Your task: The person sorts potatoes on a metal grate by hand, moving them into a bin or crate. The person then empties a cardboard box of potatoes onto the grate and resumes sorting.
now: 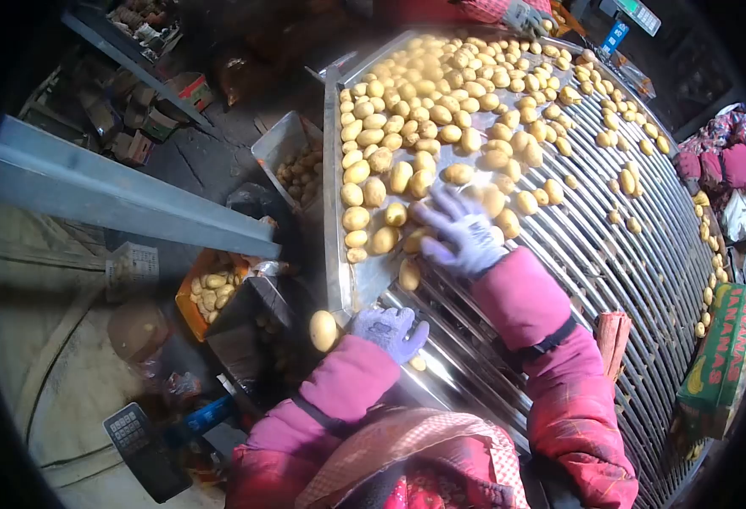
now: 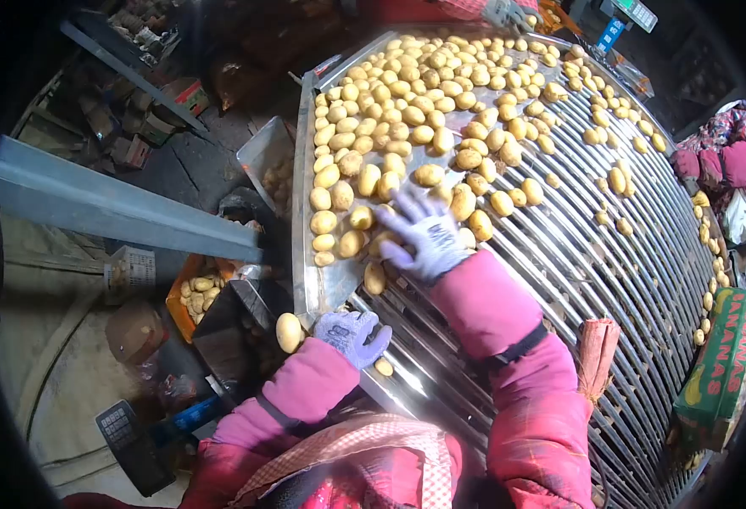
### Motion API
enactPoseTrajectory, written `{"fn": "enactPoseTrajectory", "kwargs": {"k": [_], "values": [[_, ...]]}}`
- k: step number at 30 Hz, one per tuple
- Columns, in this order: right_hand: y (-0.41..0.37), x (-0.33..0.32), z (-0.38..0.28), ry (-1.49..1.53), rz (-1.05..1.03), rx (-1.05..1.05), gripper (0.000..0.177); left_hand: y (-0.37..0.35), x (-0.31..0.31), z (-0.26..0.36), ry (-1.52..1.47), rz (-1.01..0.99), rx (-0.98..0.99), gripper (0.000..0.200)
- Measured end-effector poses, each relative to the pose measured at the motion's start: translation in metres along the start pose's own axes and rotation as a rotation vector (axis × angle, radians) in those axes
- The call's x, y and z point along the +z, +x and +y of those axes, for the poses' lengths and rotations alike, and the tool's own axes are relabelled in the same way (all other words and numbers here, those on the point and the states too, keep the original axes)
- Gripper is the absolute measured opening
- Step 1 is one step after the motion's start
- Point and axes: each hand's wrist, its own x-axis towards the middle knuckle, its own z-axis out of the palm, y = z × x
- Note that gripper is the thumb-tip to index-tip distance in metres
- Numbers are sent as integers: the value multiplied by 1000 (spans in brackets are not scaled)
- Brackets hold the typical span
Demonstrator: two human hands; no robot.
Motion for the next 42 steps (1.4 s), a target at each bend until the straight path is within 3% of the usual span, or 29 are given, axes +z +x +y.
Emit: {"fn": "enactPoseTrajectory", "kwargs": {"k": [3, 6, 9, 11, 13, 14, 17, 21, 23, 25, 26, 27, 29, 31, 32, 34, 35, 37, 39, 41, 42], "values": [[-28, -16, 32, -245, -73, -40, 57, 0, 2, -1, -11, -45, -19, 26], [-36, -30, 57, -256, -166, 52, 57, 0, 0, 1, -24, -15, -5, 25], [-33, -27, 89, -210, -137, 154, 51, 2, -1, 1, -33, -23, -31, 26], [-37, -21, 93, -264, -139, 99, 47, 0, 2, 1, -11, -44, -58, 27], [-43, -16, 94, -222, -140, 220, 46, 1, 0, 0, -8, -37, -46, 27], [-49, -15, 76, -228, -18, 226, 47, 1, 1, 0, -6, -32, -31, 28], [-55, -1, 34, -329, -26, 192, 44, 0, 2, 1, 10, -42, -64, 28], [-63, -10, 12, -94, -119, 95, 44, 1, 2, 0, 3, -69, -56, 30], [-77, -39, 4, 12, 69, 132, 35, 0, 2, 3, 3, -5, -1, 23], [-114, -49, -8, 518, -84, 370, 29, 0, 0, 3, 56, 42, -99, 22], [-129, -50, -27, 667, -262, 361, 27, -2, 8, -5, 30, 68, -57, 35], [-137, -49, -46, 813, -434, 344, 26, -3, 8, -5, 32, 60, -54, 35], [-144, -27, -75, 693, -677, 107, 24, -1, 6, -4, 31, 125, -59, 42], [-120, -27, -103, 552, -801, 212, 26, -2, 6, -5, 26, 85, -70, 51], [-118, -11, -95, 787, -411, 45, 32, -3, 3, -4, 17, 119, -80, 53], [-104, -17, -74, 499, -83, -28, 42, -1, -2, -3, -7, 192, -66, 59], [-108, -21, -64, 540, 9, 143, 38, -1, -4, 0, -9, 192, -59, 59], [-110, -43, -39, 392, 210, 216, 29, -1, -9, 7, 75, 193, -98, 63], [-127, -44, -14, 315, 225, 534, 30, -1, -6, 4, 63, 169, -82, 66], [-130, -51, -7, 53, 87, 643, 35, 0, -7, 7, 115, 74, -122, 63], [-128, -43, -3, 55, 140, 524, 41, 0, -7, 6, 117, 72, -118, 63]]}}
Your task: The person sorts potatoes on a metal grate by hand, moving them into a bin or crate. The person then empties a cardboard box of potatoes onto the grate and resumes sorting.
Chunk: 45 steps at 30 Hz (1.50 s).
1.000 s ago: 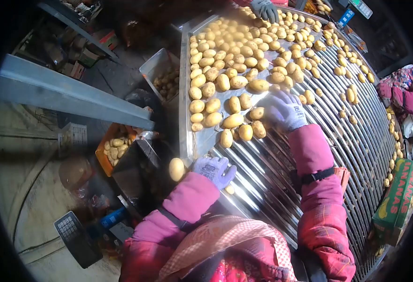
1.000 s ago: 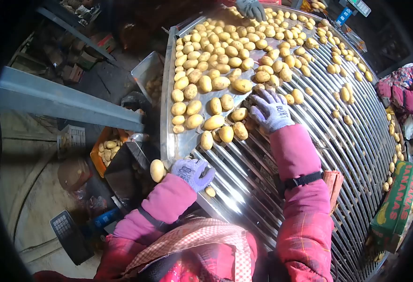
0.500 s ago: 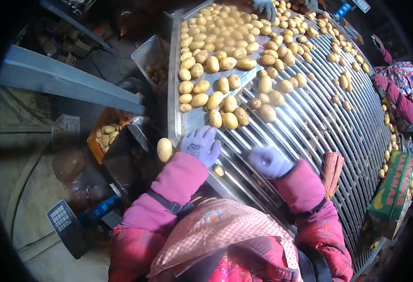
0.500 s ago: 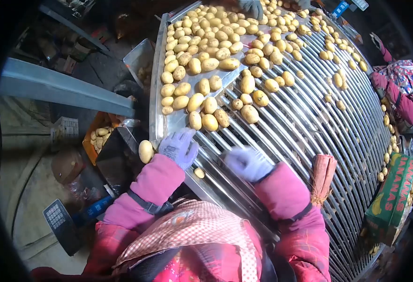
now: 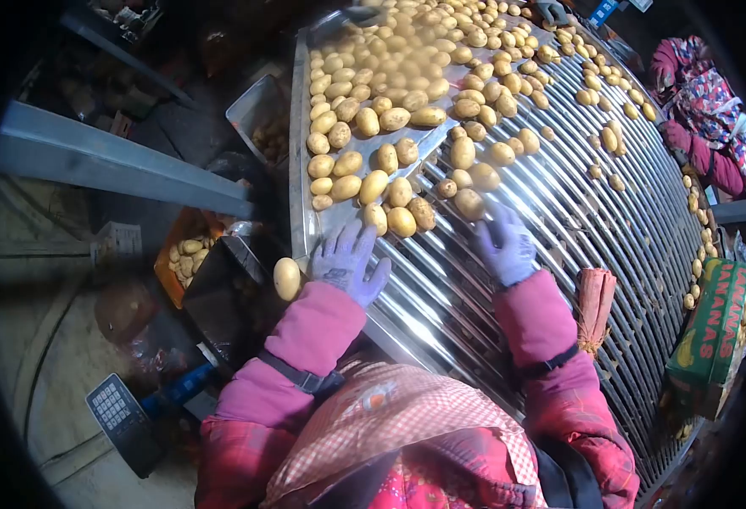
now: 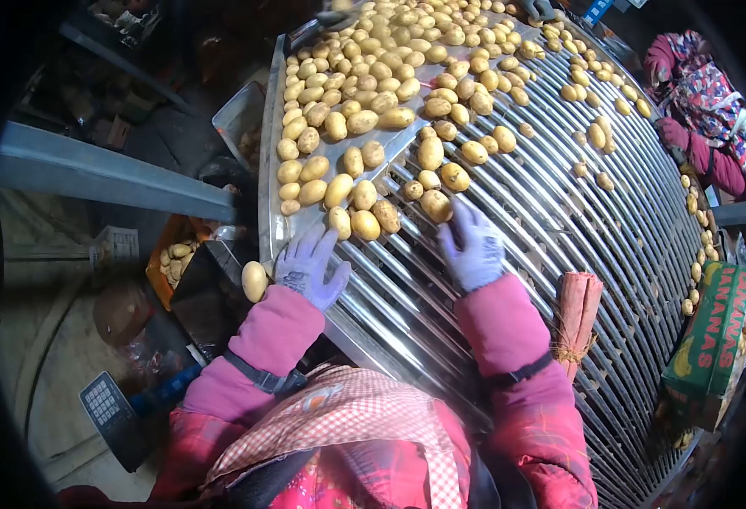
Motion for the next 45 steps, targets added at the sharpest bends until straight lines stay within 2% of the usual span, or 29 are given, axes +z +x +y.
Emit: {"fn": "enactPoseTrajectory", "kwargs": {"k": [3, 4, 5, 7, 9, 11, 12, 13, 15, 16, 17, 19, 21, 23, 25, 27, 29, 31, 33, 34, 35, 36, 37, 38, 39, 41, 42, 43, 45], "values": [[15, 18, -15, -116, -56, -198, 49, 4, 3, -4, -69, -65, 57, 57], [20, 19, -16, 225, -137, -175, 47, 2, 6, -4, -66, -48, 38, 54], [29, 15, -13, 385, -168, -110, 43, 1, 7, -5, -66, -35, 18, 51], [59, 10, 6, 254, 31, -126, 35, 2, 7, -4, -58, -46, 20, 51], [90, 1, -1, -277, 12, -42, 38, -3, 5, -3, -49, -67, 12, 50], [114, 38, 23, -426, -197, -47, 52, 0, 3, -3, -64, -70, 14, 48], [120, 50, 15, -482, -181, 103, 65, 0, 6, -4, -86, -47, 32, 46], [122, 53, 13, -479, -182, 94, 65, 1, 7, -5, -82, -42, 25, 46], [122, 51, 2, -458, -23, 11, 34, 0, 7, -5, -94, -28, 43, 43], [135, 57, 19, -439, -265, 134, 68, 0, 6, -4, -89, -23, 33, 41], [139, 59, 32, -419, -280, 52, 65, -2, 8, -3, -90, -20, 26, 41], [121, 16, -13, -252, -174, 198, 60, -1, 10, -5, -53, -6, 25, 43], [106, 28, 19, 98, 51, -16, 55, -1, 7, -5, -51, -38, -8, 42], [77, 37, 33, 445, -7, -166, 57, 0, 7, -5, -59, -56, 9, 48], [40, 33, 12, 567, -148, -143, 60, 0, 2, -2, -70, -48, -3, 54], [7, 57, -8, 768, -155, -45, 60, -1, -3, 0, -78, -38, -5, 61], [-11, 56, -45, 787, -242, -26, 58, -3, -8, 2, -203, 149, 57, 75], [-12, 53, -74, 542, -318, -201, 59, -5, 4, -4, -194, 278, 132, 73], [-8, 46, -89, 500, -385, -333, 58, -7, 18, -21, -171, 234, 194, 71], [5, 23, -86, 733, -724, 1, 52, -10, 20, -20, -170, 237, 207, 71], [12, 18, -73, 766, -504, -9, 44, -10, 10, -10, -164, 131, 120, 65], [25, 26, -49, 588, -68, -219, 36, -8, 6, -4, -159, 25, 32, 60], [44, 7, -31, 349, 49, -139, 30, -6, 7, -3, -164, 26, 41, 60], [60, -7, -14, 315, 237, -114, 27, -6, 8, -3, -187, -7, 14, 54], [81, -7, 30, 73, 387, -197, 30, -7, 9, -3, -208, -44, -18, 49], [102, -11, 93, -143, 259, 280, 46, -6, 4, 1, -205, -27, -33, 45], [110, 1, 126, -316, 333, 299, 56, -5, 3, 1, -191, -75, -53, 46], [116, 10, 143, -318, 299, 371, 58, -4, 2, 1, -178, -124, -70, 47], [118, 16, 113, -255, 204, 329, 55, 0, 0, 1, -163, -125, -75, 48]]}}
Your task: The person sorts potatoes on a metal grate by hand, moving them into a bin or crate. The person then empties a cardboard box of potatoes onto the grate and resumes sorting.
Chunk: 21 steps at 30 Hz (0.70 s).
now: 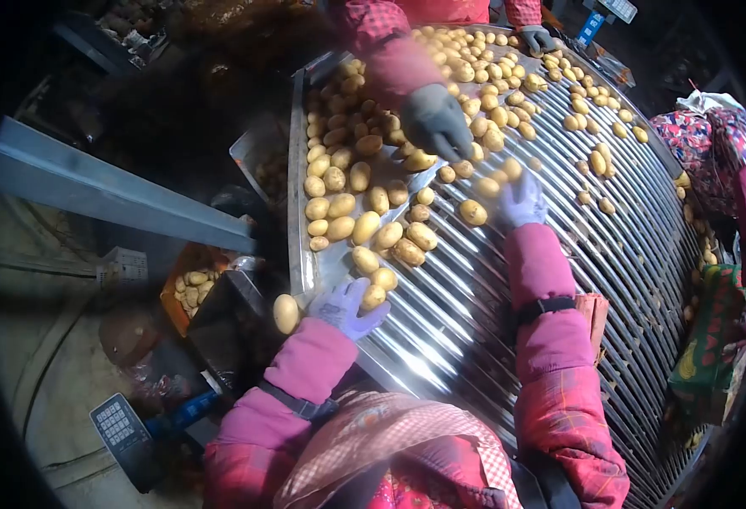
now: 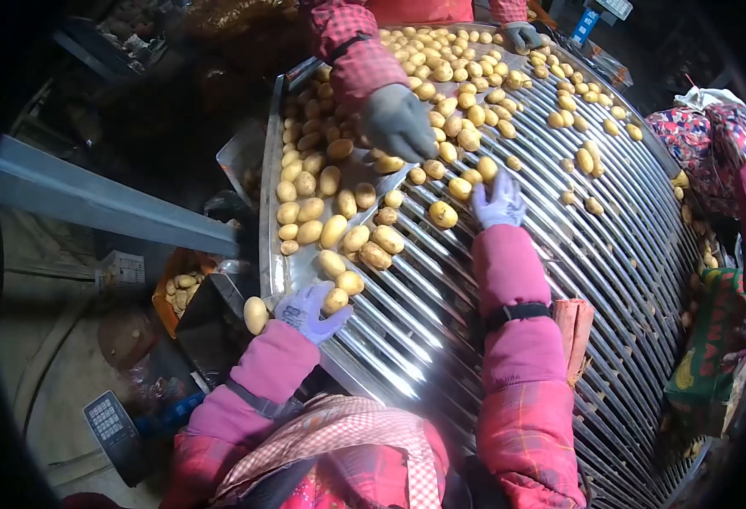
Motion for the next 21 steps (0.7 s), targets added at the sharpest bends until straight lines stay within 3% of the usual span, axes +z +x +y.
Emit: {"fn": "enactPoseTrajectory", "kwargs": {"k": [1, 2, 3, 4, 5, 6, 8, 14, 21], "values": [[-5, -2, -11, 209, -164, -133, 52, -1, 0, 1, 4, -10, -7, 49], [-19, 33, -4, 96, 90, -396, 49, -3, 1, 1, 5, -23, -11, 51], [-41, 21, -28, 264, 48, -348, 49, -3, 1, 2, 5, -29, -9, 51], [-66, -8, -56, 639, -324, -143, 52, -3, 1, 2, -1, -27, -7, 51], [-86, 14, -49, 712, -220, -305, 54, -3, 1, 1, -7, -23, -6, 52], [-104, -17, -63, 697, -212, -322, 52, -3, 2, 0, -10, -23, -5, 52], [-113, -16, -35, 613, -73, -316, 47, -4, 6, -3, -12, -4, 5, 52], [-110, -33, 43, -38, 202, -205, 43, -3, 5, -3, -34, -21, 7, 50], [-108, -26, 44, -266, 149, -199, 46, -2, 3, -2, 38, -68, -21, 51]]}}
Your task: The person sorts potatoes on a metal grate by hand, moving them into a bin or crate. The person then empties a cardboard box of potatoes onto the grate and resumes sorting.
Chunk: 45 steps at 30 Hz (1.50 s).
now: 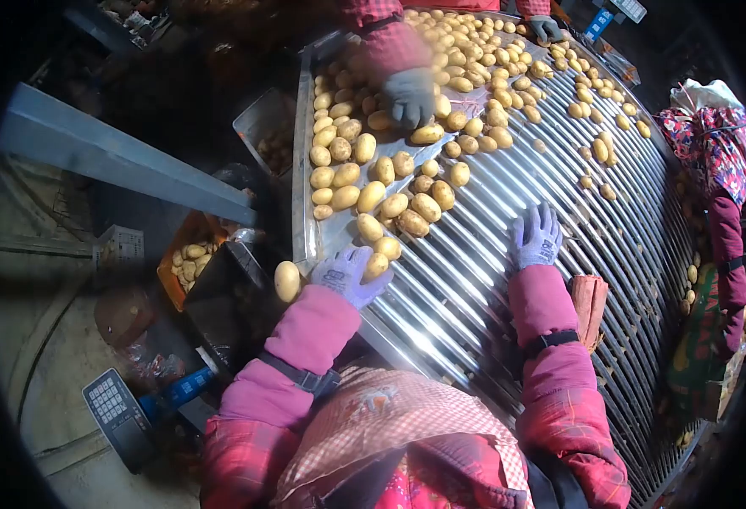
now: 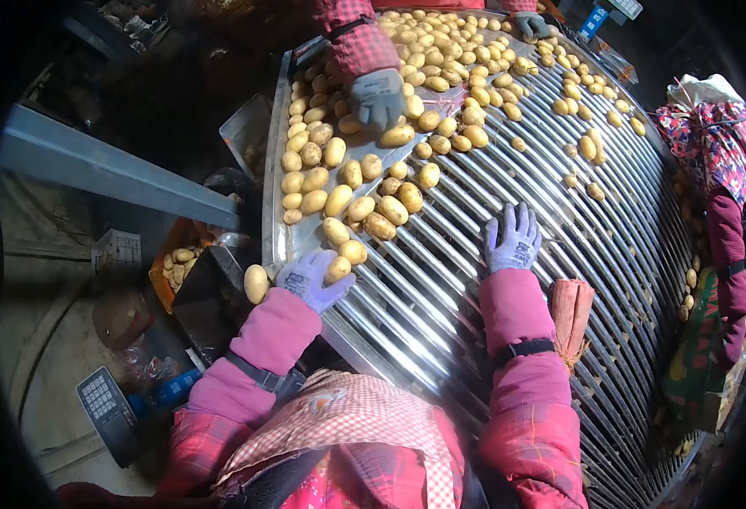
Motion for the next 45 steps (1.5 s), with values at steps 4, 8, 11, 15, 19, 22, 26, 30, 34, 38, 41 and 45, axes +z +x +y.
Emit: {"fn": "enactPoseTrajectory", "kwargs": {"k": [4, 8, 11, 15, 19, 22, 26, 30, 34, 38, 41, 45], "values": [[-1, 9, 6, 18, 26, -35, 45, -3, 2, -3, -38, 64, 30, 50], [0, 11, 7, 19, 1, 2, 44, 1, 8, -10, -756, 218, 8, 55], [1, 8, 7, 22, -53, 15, 48, -3, -37, 10, -1766, 67, -352, 55], [2, 13, 12, -4, -22, -22, 48, -12, -61, 9, -1983, 5, -522, 54], [3, 14, 16, -4, -62, -33, 49, -18, -40, -18, -2182, -6, -98, 48], [5, 8, 13, -9, -102, -28, 50, -22, -53, -20, -2113, 125, -149, 46], [5, 12, 18, -16, -88, -54, 48, -34, -61, -38, -2057, 215, -234, 47], [6, 13, 18, -7, -51, -67, 45, -76, -71, -93, -1913, 253, -179, 44], [4, 14, 19, 21, -58, -42, 46, -122, -65, -129, -1768, 485, -607, 48], [6, 7, 14, 32, -69, -27, 49, -171, -27, -155, -1822, 495, -1008, 40], [5, 7, 14, 22, -75, -30, 49, -191, -2, -152, -1810, 474, -1310, 36], [8, 4, 11, 0, -78, -55, 49, -203, 15, -152, -1776, 273, -1139, 37]]}}
